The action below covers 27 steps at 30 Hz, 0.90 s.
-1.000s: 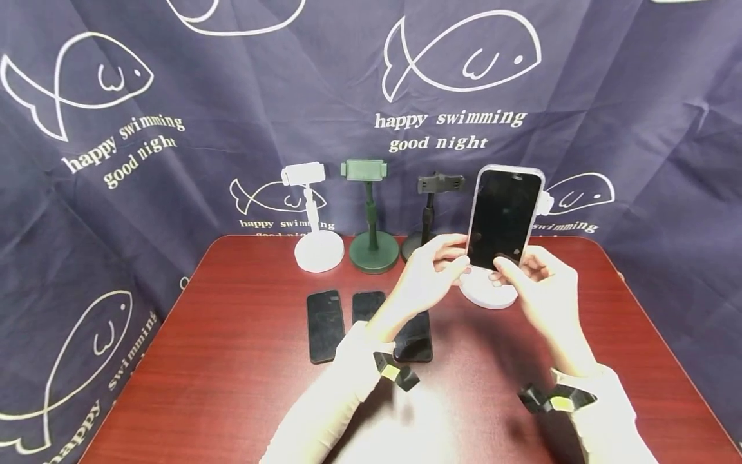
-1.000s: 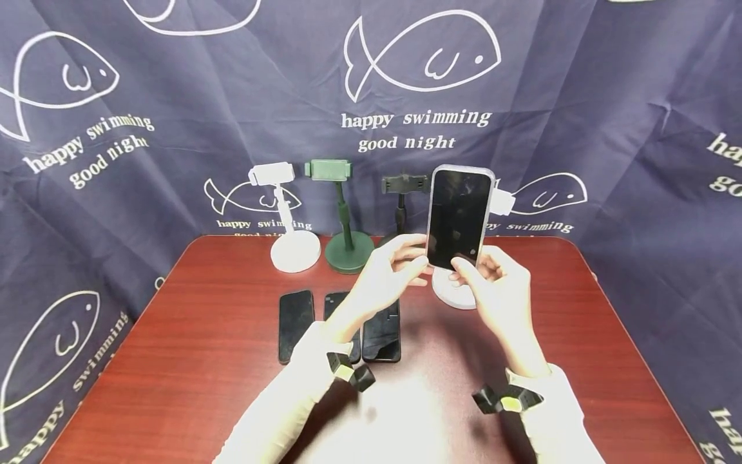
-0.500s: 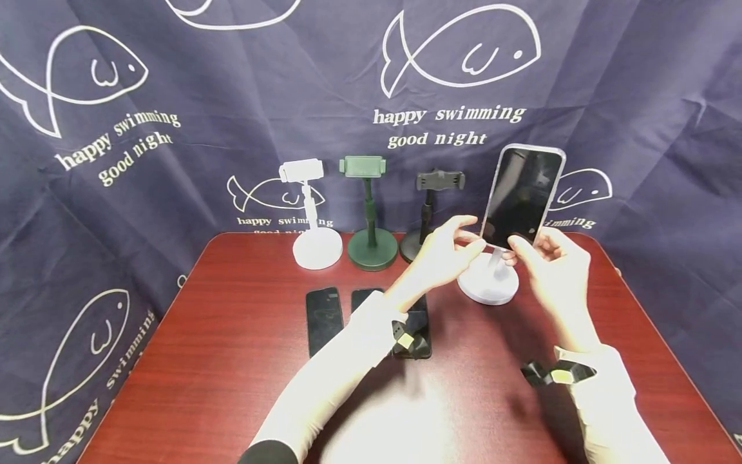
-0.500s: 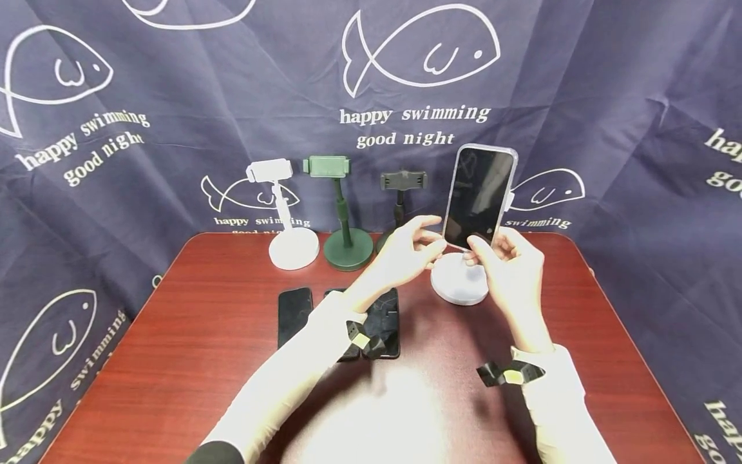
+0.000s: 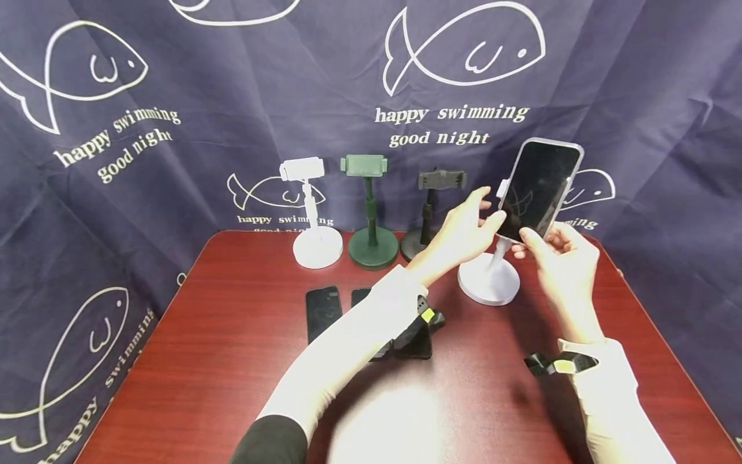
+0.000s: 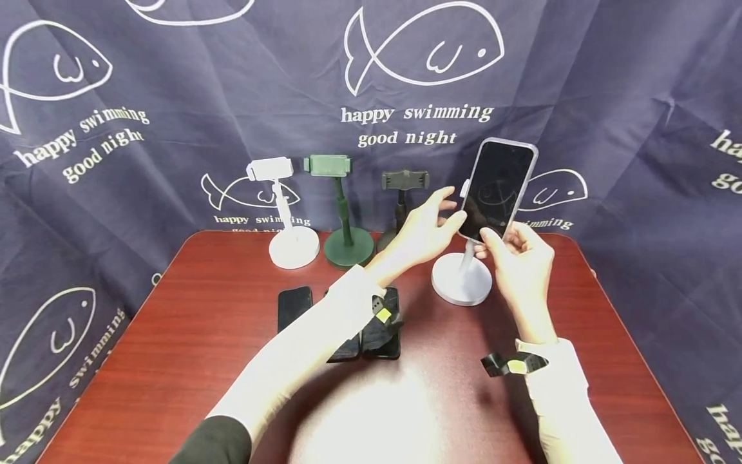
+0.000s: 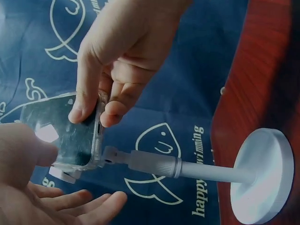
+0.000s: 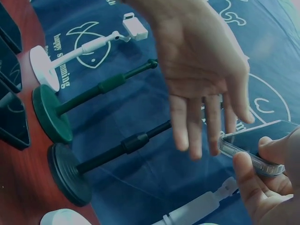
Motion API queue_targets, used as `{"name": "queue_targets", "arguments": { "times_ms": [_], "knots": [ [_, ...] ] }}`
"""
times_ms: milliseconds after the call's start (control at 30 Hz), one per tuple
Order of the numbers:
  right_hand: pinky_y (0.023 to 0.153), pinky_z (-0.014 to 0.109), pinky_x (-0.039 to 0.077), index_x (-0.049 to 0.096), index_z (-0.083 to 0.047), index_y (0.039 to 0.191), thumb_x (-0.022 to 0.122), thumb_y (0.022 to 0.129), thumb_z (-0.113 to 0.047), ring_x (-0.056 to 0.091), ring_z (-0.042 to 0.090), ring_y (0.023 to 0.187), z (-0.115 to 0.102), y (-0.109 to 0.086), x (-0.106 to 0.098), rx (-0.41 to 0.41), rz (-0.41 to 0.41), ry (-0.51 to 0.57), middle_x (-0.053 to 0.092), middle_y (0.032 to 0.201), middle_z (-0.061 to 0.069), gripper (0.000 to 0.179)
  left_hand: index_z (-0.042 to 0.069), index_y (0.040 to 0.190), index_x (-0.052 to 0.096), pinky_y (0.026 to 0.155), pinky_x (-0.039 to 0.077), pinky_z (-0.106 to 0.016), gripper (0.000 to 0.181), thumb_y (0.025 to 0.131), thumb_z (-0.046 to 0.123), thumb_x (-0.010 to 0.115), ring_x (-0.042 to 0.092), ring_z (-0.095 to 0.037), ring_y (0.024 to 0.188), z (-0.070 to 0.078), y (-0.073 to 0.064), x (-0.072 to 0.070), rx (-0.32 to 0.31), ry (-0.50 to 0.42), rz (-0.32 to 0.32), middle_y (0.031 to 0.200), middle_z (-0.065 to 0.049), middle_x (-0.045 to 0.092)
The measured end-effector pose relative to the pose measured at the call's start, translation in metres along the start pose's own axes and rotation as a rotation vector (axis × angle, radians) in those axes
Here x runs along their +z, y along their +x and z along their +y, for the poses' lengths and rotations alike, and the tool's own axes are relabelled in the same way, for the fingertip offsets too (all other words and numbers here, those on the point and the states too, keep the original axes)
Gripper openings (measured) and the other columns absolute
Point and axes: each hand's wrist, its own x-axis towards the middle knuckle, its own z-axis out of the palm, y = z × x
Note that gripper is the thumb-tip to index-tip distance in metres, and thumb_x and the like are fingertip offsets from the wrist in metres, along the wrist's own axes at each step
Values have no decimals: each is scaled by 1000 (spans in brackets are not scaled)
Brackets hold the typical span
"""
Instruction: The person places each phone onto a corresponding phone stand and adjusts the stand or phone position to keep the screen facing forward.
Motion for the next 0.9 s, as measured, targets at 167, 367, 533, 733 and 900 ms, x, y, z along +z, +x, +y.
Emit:
{"name": "queue_targets", "arguments": {
  "times_ms": [167,367,533,733,900],
  "knots": [
    [63,13,54,67,2,84,80,88,-2,71,6,56,4,1,-1,-24,13,-72,73,64,-2,14,17,157,39,91,52,-16,56,105,30,57,74,-10,104,1,12,6,25,-15,42,139,-5,66],
    [53,11,43,51,1,72,80,88,-6,65,-3,52,8,1,0,-54,50,-228,61,56,-11,34,23,157,42,102,45,-14,50,109,37,49,65,-4,120,-2,25,13,75,54,81,137,2,67],
    [53,10,43,53,3,73,79,89,-6,62,-6,52,9,3,0,-77,61,-280,61,57,-15,32,22,154,46,109,40,-16,47,111,40,41,56,-4,133,0,35,16,116,126,78,144,4,62],
    [54,10,44,57,-1,74,79,89,-8,65,-5,54,11,5,-1,-79,50,-275,65,59,-13,28,19,147,58,102,46,-17,41,109,35,49,64,-10,121,1,40,16,145,179,124,132,1,69],
    [59,10,49,65,4,84,78,91,-9,69,-1,57,12,5,-2,-88,17,-292,69,63,-13,19,21,143,62,99,45,-13,39,106,32,57,66,-6,119,2,38,16,128,89,165,130,3,71]
  ]
}}
